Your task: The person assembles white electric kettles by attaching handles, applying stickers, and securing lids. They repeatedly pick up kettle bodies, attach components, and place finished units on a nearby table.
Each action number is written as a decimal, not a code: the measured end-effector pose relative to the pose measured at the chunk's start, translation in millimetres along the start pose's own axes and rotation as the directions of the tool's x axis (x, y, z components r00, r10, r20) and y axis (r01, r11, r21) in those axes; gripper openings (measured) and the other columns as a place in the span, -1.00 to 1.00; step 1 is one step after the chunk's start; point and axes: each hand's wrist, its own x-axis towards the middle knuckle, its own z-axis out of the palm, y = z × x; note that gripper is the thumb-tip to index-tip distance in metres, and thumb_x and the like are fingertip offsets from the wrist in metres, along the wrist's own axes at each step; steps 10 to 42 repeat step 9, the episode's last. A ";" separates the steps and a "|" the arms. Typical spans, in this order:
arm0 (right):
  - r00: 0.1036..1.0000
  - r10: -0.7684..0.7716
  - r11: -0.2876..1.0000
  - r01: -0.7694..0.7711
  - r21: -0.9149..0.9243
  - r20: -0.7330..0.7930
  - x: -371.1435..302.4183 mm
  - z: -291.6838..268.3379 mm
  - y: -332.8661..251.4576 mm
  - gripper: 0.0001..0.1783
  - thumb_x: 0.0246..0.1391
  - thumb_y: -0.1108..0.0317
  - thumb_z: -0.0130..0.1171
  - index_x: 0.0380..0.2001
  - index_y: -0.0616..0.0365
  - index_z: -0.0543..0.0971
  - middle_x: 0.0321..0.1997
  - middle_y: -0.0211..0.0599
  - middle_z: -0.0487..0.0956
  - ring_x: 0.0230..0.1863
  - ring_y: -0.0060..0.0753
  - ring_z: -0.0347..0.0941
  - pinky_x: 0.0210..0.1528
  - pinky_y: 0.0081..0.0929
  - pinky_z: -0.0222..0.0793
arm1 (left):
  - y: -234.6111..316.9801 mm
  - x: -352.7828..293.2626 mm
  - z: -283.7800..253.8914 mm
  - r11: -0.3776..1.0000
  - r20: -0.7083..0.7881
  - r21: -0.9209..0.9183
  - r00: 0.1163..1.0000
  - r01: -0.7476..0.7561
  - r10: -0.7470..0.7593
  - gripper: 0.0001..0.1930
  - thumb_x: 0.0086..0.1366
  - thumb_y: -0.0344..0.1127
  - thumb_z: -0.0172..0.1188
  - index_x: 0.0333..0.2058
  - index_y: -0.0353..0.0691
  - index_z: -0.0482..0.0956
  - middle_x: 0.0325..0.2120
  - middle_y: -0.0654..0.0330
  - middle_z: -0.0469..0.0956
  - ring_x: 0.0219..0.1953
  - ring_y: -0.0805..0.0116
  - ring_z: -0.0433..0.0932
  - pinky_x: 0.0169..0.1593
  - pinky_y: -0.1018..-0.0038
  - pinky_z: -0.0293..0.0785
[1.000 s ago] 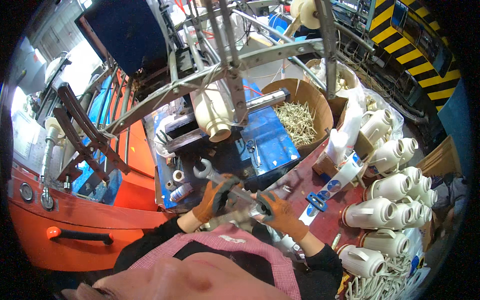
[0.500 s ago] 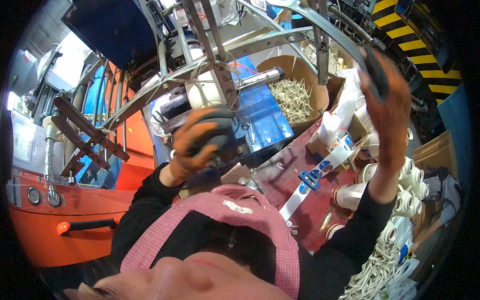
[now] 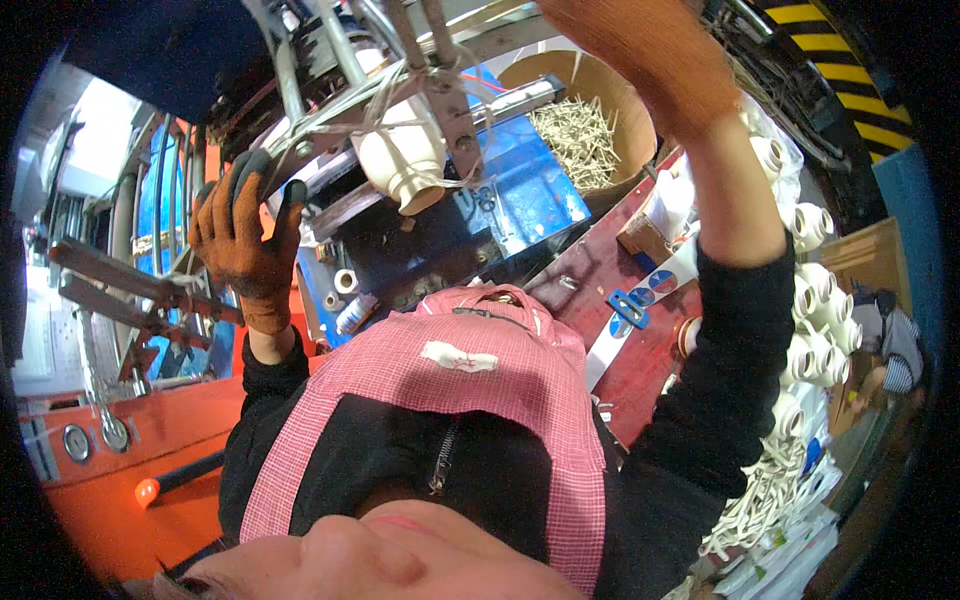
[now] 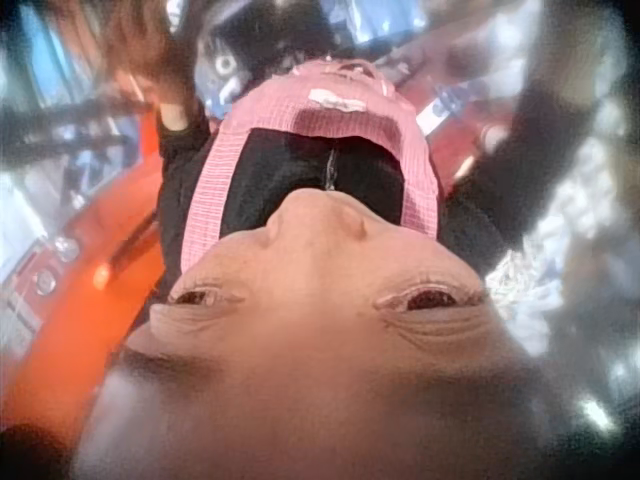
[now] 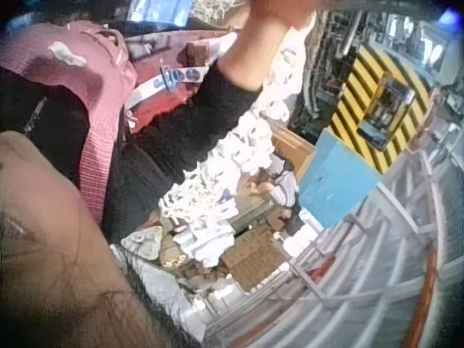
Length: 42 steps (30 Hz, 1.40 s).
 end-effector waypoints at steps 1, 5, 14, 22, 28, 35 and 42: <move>0.992 -0.120 0.987 0.116 -0.108 -0.033 15.0 8.9 0.0 -0.80 -0.02 0.32 -0.01 -0.37 0.24 0.45 -0.36 0.03 0.52 -0.32 0.04 0.45 -0.23 -0.10 0.32 | -0.3 2.5 1.7 1.000 -0.034 0.002 0.999 -0.022 0.022 -0.54 -0.04 -0.04 0.34 -0.13 0.00 0.53 -0.10 0.24 0.49 -0.02 0.28 0.41 0.12 0.30 0.14; 0.990 -0.105 0.992 0.111 -0.065 0.095 115.4 51.5 20.4 -0.70 -0.08 0.26 -0.02 -0.44 0.27 0.57 -0.33 0.04 0.56 -0.27 0.00 0.51 -0.19 -0.15 0.39 | -0.1 4.3 6.6 0.999 -0.098 -0.009 0.994 -0.053 0.052 -0.61 -0.02 -0.10 0.34 -0.20 -0.03 0.53 -0.14 0.23 0.52 -0.07 0.26 0.45 0.08 0.33 0.21; 0.957 -0.270 0.962 0.274 -0.020 0.101 189.3 109.4 26.6 -0.60 -0.08 0.11 0.03 -0.27 0.16 0.59 -0.26 0.04 0.57 -0.15 -0.09 0.50 -0.07 -0.27 0.37 | 2.4 2.8 9.2 1.000 -0.108 -0.016 0.994 -0.020 0.018 -0.63 0.00 -0.07 0.33 -0.21 -0.01 0.53 -0.16 0.25 0.53 -0.09 0.29 0.45 0.07 0.33 0.23; 0.957 -0.270 0.962 0.274 -0.020 0.101 189.3 109.4 26.6 -0.60 -0.08 0.11 0.03 -0.27 0.16 0.59 -0.26 0.04 0.57 -0.15 -0.09 0.50 -0.07 -0.27 0.37 | 2.4 2.8 9.2 1.000 -0.108 -0.016 0.994 -0.020 0.018 -0.63 0.00 -0.07 0.33 -0.21 -0.01 0.53 -0.16 0.25 0.53 -0.09 0.29 0.45 0.07 0.33 0.23; 0.957 -0.270 0.962 0.274 -0.020 0.101 189.3 109.4 26.6 -0.60 -0.08 0.11 0.03 -0.27 0.16 0.59 -0.26 0.04 0.57 -0.15 -0.09 0.50 -0.07 -0.27 0.37 | 2.4 2.8 9.2 1.000 -0.108 -0.016 0.994 -0.020 0.018 -0.63 0.00 -0.07 0.33 -0.21 -0.01 0.53 -0.16 0.25 0.53 -0.09 0.29 0.45 0.07 0.33 0.23; 0.957 -0.270 0.962 0.274 -0.020 0.101 189.3 109.4 26.6 -0.60 -0.08 0.11 0.03 -0.27 0.16 0.59 -0.26 0.04 0.57 -0.15 -0.09 0.50 -0.07 -0.27 0.37 | 2.4 2.8 9.2 1.000 -0.108 -0.016 0.994 -0.020 0.018 -0.63 0.00 -0.07 0.33 -0.21 -0.01 0.53 -0.16 0.25 0.53 -0.09 0.29 0.45 0.07 0.33 0.23; 0.957 -0.270 0.962 0.274 -0.020 0.101 189.3 109.4 26.6 -0.60 -0.08 0.11 0.03 -0.27 0.16 0.59 -0.26 0.04 0.57 -0.15 -0.09 0.50 -0.07 -0.27 0.37 | 2.4 2.8 9.2 1.000 -0.108 -0.016 0.994 -0.020 0.018 -0.63 0.00 -0.07 0.33 -0.21 -0.01 0.53 -0.16 0.25 0.53 -0.09 0.29 0.45 0.07 0.33 0.23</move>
